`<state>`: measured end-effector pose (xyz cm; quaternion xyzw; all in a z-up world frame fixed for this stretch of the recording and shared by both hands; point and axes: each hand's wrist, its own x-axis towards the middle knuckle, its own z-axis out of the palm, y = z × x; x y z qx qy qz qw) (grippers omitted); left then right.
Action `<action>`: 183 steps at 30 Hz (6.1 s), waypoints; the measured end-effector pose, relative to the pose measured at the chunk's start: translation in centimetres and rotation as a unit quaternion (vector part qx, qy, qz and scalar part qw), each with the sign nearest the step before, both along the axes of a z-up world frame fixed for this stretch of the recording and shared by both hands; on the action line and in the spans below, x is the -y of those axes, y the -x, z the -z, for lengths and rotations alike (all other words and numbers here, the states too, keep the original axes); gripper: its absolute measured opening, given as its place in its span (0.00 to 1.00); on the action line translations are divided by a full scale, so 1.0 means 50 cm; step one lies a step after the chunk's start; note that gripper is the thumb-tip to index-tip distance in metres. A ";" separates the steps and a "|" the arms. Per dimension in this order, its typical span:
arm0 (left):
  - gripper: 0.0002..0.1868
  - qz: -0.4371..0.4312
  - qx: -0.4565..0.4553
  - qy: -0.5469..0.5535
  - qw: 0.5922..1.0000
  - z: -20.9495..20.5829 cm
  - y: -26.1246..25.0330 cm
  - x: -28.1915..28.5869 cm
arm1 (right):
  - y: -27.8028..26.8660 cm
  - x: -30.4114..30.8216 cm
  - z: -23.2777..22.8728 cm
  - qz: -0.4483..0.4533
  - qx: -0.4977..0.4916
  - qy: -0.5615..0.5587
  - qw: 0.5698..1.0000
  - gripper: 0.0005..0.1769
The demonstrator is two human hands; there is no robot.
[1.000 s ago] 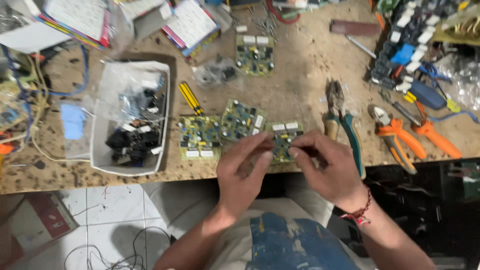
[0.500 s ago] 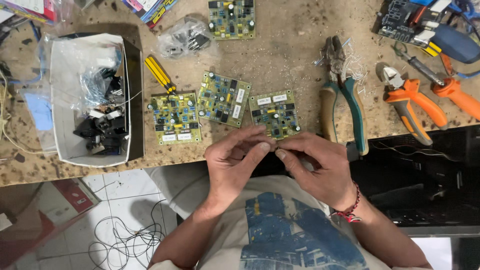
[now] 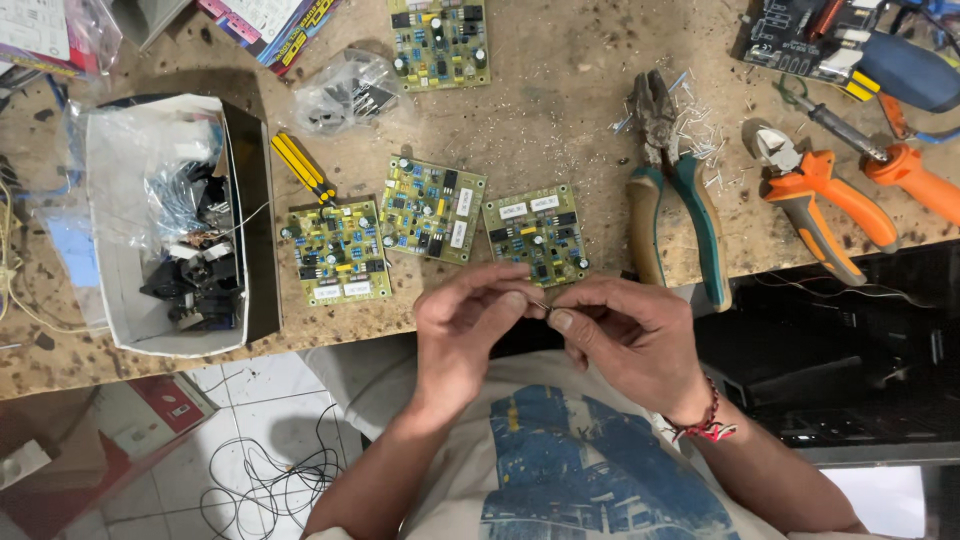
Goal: The person is soldering components onto small green circuit boards using a soldering iron. They hold the board in one hand and apply the iron to specific points on the board's surface. The workspace is cluttered with tools and electronic parts.
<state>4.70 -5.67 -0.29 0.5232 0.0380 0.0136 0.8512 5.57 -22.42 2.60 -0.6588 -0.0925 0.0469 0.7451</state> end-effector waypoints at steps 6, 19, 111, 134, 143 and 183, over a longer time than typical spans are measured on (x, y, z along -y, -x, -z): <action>0.23 -0.010 0.136 -0.143 0.980 -0.024 -0.007 -0.014 | -0.006 0.020 -0.021 -0.009 0.008 0.039 0.999 0.03; 0.19 -0.080 0.164 -0.295 0.938 -0.039 0.009 -0.001 | 0.003 0.007 -0.033 0.024 0.124 0.154 0.980 0.03; 0.57 -0.093 0.076 0.055 0.991 -0.016 0.079 0.058 | 0.030 0.001 0.032 0.220 0.324 0.143 0.909 0.04; 0.47 -0.106 0.142 0.027 0.984 -0.053 0.097 0.066 | 0.037 -0.003 -0.057 0.072 0.368 0.308 0.874 0.05; 0.47 -0.113 0.135 0.031 0.984 -0.050 0.096 0.071 | 0.029 -0.005 -0.060 0.073 0.383 0.303 0.870 0.05; 0.49 -0.097 0.121 -0.015 0.988 -0.040 0.099 0.069 | 0.011 -0.009 -0.015 0.124 0.281 0.156 0.939 0.04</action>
